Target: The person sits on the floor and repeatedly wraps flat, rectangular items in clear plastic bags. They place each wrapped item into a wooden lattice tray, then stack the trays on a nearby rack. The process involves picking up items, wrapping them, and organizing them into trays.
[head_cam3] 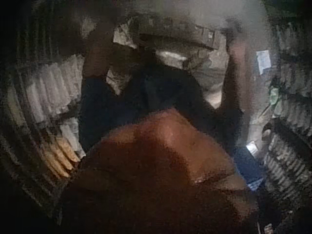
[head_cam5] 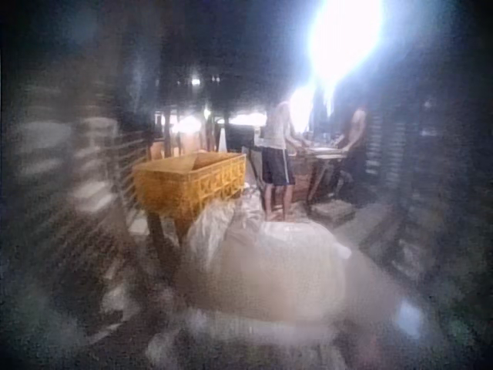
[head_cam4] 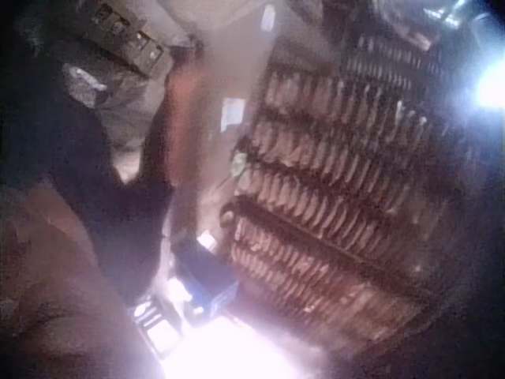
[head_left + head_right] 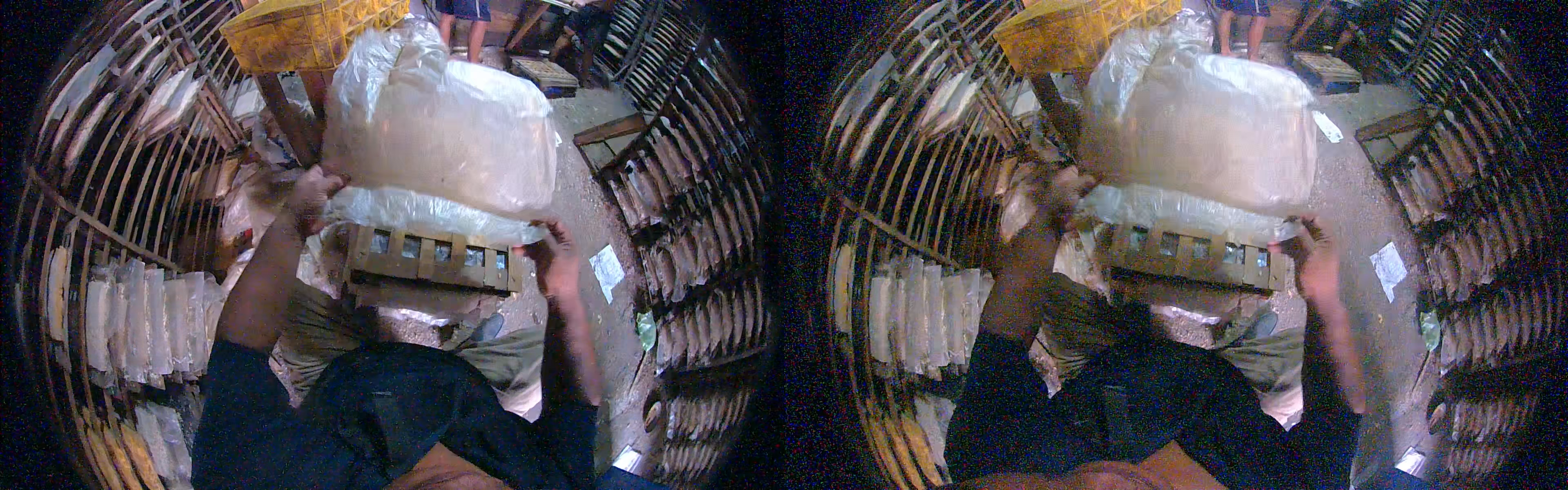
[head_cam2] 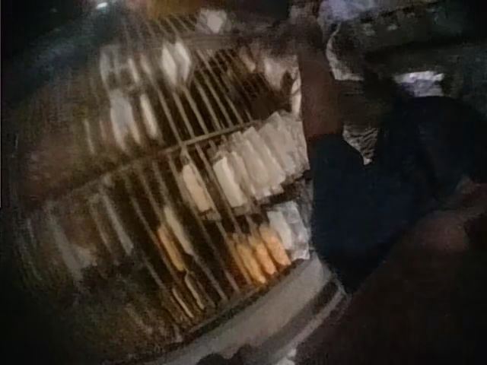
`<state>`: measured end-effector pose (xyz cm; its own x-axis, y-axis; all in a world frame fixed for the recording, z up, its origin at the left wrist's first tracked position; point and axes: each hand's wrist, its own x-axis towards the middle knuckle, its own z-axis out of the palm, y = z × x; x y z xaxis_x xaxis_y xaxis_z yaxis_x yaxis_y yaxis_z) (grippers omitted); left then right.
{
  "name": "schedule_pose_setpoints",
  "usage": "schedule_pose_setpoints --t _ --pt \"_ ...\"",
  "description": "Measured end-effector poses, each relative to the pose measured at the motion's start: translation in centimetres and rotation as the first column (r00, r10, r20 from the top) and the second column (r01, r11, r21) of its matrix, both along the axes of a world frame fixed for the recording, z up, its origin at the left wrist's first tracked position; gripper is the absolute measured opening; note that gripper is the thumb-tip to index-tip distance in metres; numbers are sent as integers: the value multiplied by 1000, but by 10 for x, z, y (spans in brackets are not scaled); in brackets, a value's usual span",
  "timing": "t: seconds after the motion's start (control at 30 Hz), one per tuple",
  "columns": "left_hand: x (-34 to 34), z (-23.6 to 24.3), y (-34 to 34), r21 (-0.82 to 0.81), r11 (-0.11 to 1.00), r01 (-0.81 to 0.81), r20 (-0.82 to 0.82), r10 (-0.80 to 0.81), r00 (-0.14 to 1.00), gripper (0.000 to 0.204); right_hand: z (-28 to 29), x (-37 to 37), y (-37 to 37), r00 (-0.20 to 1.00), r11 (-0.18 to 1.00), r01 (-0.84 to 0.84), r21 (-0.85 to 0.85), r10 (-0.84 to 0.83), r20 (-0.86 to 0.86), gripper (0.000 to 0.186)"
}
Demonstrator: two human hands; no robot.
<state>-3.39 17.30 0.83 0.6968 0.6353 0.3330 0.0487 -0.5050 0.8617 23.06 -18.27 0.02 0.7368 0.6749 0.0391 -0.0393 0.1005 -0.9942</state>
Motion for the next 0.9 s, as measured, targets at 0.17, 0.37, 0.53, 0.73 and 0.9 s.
schedule_pose_setpoints --t 0.17,0.37,0.53,0.73,0.9 --pt "34 -56 13 -696 712 -92 -89 42 995 39 -55 2 7 983 990 6 -143 -32 -179 25" --pt "29 -91 17 -463 861 -210 -221 117 968 42 -70 4 1 943 984 -22 -175 -37 -330 24" --pt "-7 -71 -28 -614 779 -123 -97 80 992 44 -83 7 -8 989 963 -42 -267 3 -146 18" --pt "-25 -92 -24 -720 691 -68 -86 8 996 45 -86 4 -21 986 956 -47 -290 92 142 18" --pt "-27 -94 -29 -743 667 -62 -65 20 998 46 -89 -4 -33 973 931 -55 -362 132 191 24"
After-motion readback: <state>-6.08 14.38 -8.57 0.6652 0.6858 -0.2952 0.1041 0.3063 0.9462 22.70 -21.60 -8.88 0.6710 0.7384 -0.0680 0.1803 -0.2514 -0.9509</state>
